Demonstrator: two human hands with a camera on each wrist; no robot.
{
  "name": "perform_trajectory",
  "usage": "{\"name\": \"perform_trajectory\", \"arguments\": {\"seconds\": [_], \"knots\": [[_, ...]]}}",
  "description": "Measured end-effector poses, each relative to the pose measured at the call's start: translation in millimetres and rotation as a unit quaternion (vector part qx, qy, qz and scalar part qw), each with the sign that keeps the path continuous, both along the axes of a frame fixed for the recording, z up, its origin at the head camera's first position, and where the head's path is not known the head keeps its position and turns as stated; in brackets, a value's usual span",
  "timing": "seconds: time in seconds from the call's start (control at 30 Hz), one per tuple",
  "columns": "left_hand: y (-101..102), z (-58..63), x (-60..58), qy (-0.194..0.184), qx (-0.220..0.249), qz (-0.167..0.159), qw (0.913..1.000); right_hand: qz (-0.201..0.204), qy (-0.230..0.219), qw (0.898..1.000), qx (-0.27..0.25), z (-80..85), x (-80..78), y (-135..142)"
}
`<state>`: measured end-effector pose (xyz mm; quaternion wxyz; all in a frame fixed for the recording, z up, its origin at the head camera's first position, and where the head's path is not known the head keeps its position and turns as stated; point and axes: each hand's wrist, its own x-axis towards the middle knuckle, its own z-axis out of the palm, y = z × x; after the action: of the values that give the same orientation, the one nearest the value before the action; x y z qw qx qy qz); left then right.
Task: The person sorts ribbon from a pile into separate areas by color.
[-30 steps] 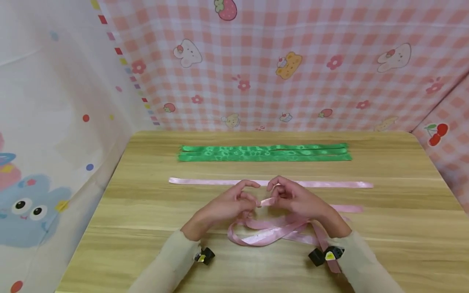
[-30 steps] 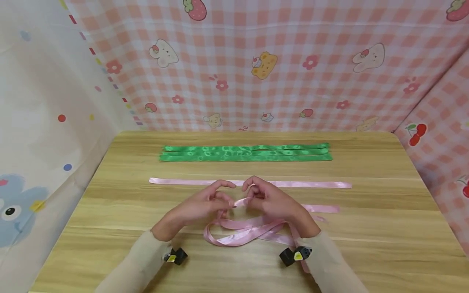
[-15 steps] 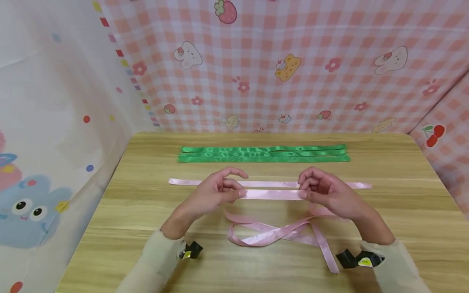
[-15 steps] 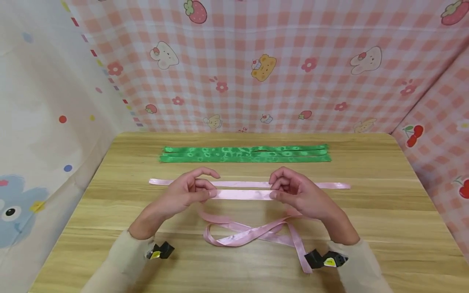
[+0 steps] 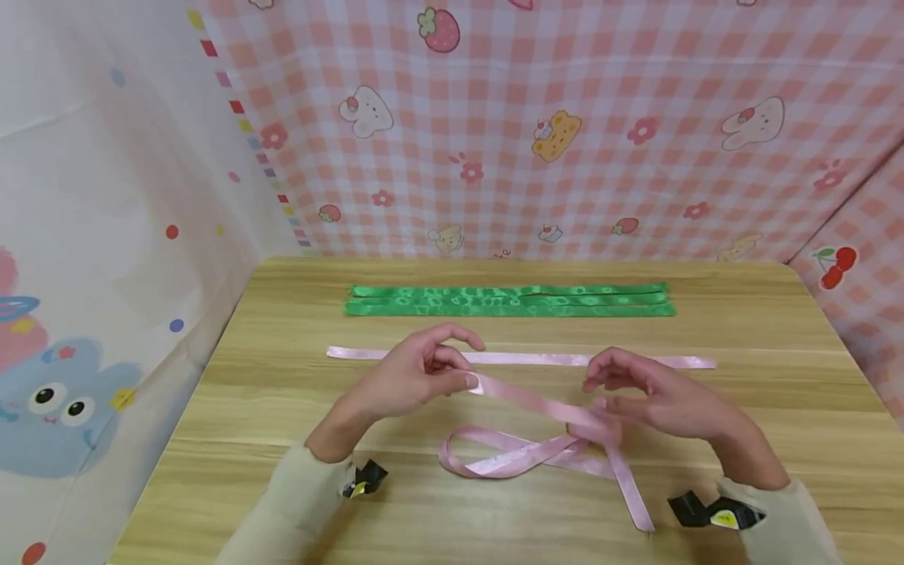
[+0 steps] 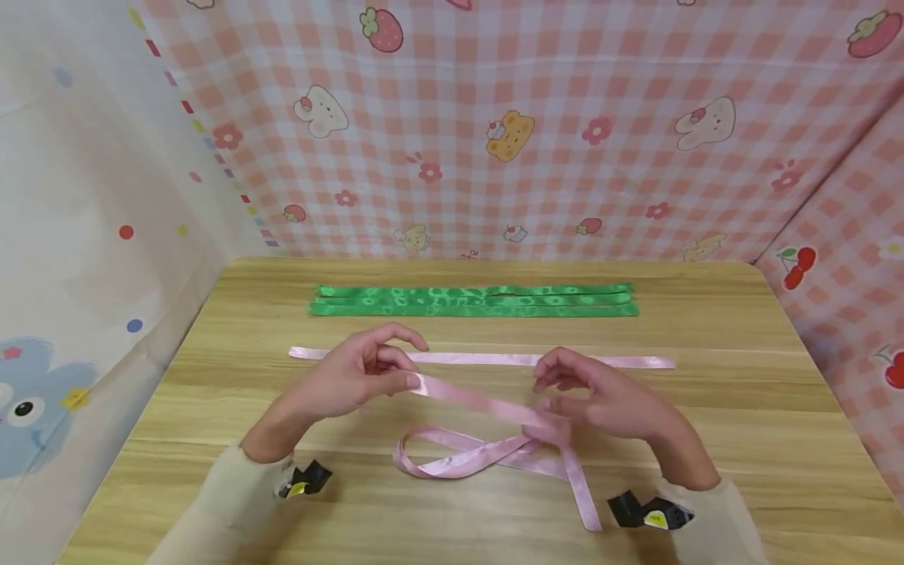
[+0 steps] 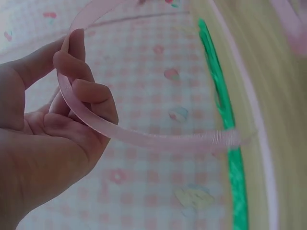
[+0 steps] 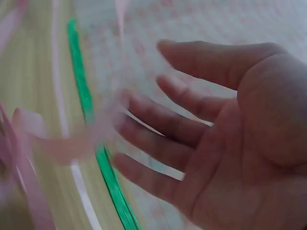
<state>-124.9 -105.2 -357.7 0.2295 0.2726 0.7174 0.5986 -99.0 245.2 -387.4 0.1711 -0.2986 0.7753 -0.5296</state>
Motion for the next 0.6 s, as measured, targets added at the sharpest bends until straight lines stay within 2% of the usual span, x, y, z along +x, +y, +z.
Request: {"name": "perform_trajectory", "arguments": {"seconds": [0.1,0.17,0.27,0.37,0.43,0.6], "knots": [[13.7,7.9,3.1,0.016,0.002,-0.034,0.9993,-0.007,0.019,1.000,-0.015,0.3,2.4,-30.4],[19.5,11.3,4.3,0.020,0.008,-0.049,0.9986,0.006,0.008,0.998,-0.062,0.5,4.2,-51.8],[23.5,15.8,5.4,0.021,0.011,-0.057,0.9981,0.045,-0.027,0.988,-0.143,2.7,6.7,-76.4],[19.0,20.7,6.7,0.022,0.000,-0.042,0.9989,0.063,-0.052,0.977,-0.196,6.3,7.5,-87.9],[12.1,24.2,7.2,0.035,-0.017,-0.024,0.9989,0.060,-0.064,0.973,-0.211,10.1,6.8,-87.9],[-13.2,29.4,5.5,0.055,-0.056,0.013,0.9968,0.033,-0.060,0.978,-0.199,17.6,1.1,-67.2]]}}
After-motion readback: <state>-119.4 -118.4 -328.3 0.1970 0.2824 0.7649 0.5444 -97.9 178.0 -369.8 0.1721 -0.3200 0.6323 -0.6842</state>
